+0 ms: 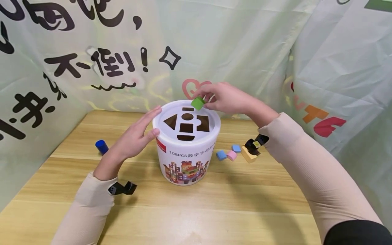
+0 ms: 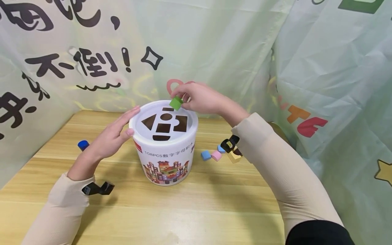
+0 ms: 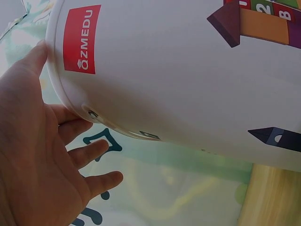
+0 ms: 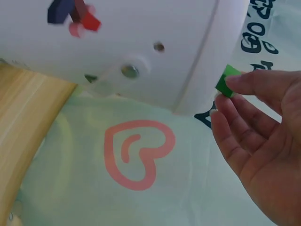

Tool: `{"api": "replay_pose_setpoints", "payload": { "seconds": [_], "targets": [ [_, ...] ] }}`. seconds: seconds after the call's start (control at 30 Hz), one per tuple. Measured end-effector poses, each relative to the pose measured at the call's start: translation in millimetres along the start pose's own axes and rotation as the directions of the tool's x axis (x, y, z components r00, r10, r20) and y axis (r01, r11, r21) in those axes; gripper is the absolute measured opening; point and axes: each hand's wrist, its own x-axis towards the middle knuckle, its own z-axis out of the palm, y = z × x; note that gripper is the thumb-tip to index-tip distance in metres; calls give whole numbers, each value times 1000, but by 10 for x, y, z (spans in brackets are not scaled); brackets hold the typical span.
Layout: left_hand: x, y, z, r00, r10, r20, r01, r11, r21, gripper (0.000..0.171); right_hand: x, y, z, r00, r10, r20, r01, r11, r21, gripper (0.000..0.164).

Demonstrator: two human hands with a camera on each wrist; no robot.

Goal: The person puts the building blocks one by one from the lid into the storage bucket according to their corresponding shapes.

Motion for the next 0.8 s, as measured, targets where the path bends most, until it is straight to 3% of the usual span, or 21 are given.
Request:
{"api": "replay_pose_setpoints", "payload": {
  "seconds": [0.33,0.5,0.8],
  "targets": [
    [-6,10,-6,1000,7,-10,-7,1000,-2,63,315,11,-107,986,-27,163,26,1000,13,32],
    [-7,0,1,1000,9,-11,-9,1000,-4,64,431,28,-81,980,-45,194,47,999,-7,34],
    [7,-5,13,1000,11,-7,-11,1000,-14,66,495,93,-10,975,-25,220,14,999,52,37]
  ]
}}
